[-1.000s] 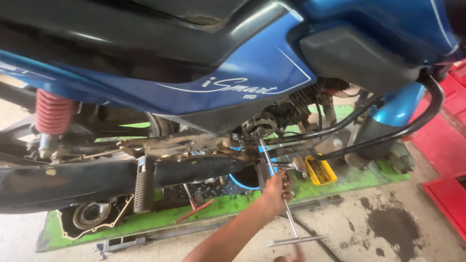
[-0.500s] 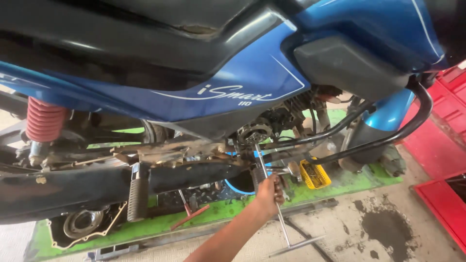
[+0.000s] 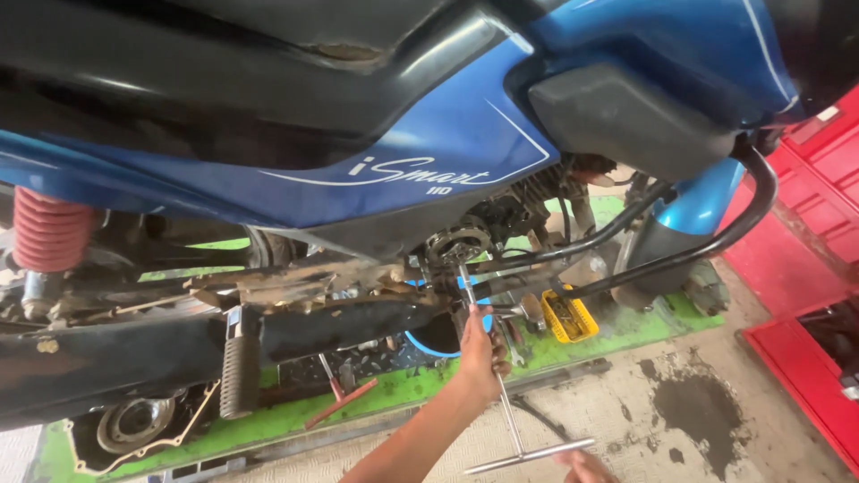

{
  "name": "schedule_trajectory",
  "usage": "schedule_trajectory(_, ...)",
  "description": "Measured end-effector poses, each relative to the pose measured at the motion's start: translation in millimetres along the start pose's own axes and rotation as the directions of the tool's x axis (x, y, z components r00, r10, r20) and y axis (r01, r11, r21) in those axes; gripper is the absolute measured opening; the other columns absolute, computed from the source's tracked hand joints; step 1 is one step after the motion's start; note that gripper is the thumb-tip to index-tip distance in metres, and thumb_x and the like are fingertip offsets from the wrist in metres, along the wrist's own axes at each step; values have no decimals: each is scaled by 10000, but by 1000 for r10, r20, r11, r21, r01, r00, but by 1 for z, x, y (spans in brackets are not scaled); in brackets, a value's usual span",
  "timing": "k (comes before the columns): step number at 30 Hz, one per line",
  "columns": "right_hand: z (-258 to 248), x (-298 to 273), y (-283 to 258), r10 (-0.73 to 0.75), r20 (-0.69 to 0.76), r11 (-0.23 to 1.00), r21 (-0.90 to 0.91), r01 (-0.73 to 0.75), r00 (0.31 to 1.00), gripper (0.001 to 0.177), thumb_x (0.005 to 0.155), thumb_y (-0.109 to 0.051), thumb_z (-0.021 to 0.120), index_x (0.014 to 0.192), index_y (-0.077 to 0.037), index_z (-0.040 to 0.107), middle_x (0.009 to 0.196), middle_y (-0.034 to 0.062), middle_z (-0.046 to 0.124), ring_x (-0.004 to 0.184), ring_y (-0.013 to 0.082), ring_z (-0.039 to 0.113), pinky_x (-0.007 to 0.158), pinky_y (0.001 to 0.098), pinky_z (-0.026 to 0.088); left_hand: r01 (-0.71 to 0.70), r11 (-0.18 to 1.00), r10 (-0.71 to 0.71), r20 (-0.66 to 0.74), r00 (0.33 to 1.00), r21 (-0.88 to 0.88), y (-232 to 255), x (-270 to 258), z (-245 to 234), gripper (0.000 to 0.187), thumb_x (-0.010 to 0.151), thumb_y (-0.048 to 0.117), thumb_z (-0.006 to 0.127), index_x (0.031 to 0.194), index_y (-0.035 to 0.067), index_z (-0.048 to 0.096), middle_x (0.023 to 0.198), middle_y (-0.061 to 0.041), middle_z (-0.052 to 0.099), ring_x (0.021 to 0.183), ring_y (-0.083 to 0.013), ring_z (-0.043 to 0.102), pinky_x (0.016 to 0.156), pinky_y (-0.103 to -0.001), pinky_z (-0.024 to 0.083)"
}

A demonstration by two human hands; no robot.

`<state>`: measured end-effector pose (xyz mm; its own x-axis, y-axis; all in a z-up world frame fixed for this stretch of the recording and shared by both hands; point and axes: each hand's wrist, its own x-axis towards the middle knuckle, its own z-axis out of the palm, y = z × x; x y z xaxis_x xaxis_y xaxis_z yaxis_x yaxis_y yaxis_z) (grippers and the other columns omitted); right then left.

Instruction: The person uses a T-handle socket wrench to loosen and turn a bolt on the engine side of a blue scooter, working the wrench repeatedly. They then set the wrench down, pick up other hand tools including a socket and a spanner, and continue working on the engine components by hand.

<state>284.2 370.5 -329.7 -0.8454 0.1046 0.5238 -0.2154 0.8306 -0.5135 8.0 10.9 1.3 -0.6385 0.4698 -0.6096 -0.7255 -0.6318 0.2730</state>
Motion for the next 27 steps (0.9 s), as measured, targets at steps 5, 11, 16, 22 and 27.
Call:
schedule_trajectory(5,4,62,-46,593,72,715,412,-565,802,678,781,-172,828,1350,29,521,1119,270,798,1004,316,748,896,307,490,-70,997,70,20,997,-39,-14,17,1,257,1040,496,489,1115,311,651,646,64,385,487,-66,268,431,-246,190)
schedule_trajectory(11,-1,125,-216,413,150,900,86,-428,898,729,793,-305,732,1455,-109,500,1452,176,484,873,221,815,709,336,650,-55,997,54,24,998,45,-27,-8,21,241,1051,463,504,1086,295,673,651,69,430,479,-66,284,421,-253,197)
schedule_trajectory(16,14,102,-146,452,474,753,252,-608,756,472,1012,-271,622,1438,-69,608,1233,141,757,979,123,738,798,240,581,-31,996,28,44,999,79,-27,-11,24,205,1042,451,535,1020,298,668,644,77,426,472,-66,297,417,-247,198)
schedule_trajectory(22,-40,197,-348,628,351,655,245,-715,695,444,879,-236,717,1303,-107,719,963,94,852,474,122,636,423,287,531,-47,997,44,50,998,65,-13,-15,18,216,1044,441,562,977,243,618,669,66,497,475,-72,330,412,-249,213)
schedule_trajectory(27,-42,225,-377,680,364,651,100,-753,636,397,903,-248,765,1281,-129,753,520,144,704,430,109,629,437,274,505,-62,997,61,31,998,43,1,-14,22,159,1039,423,565,1042,277,630,688,38,547,481,-72,336,415,-241,222)
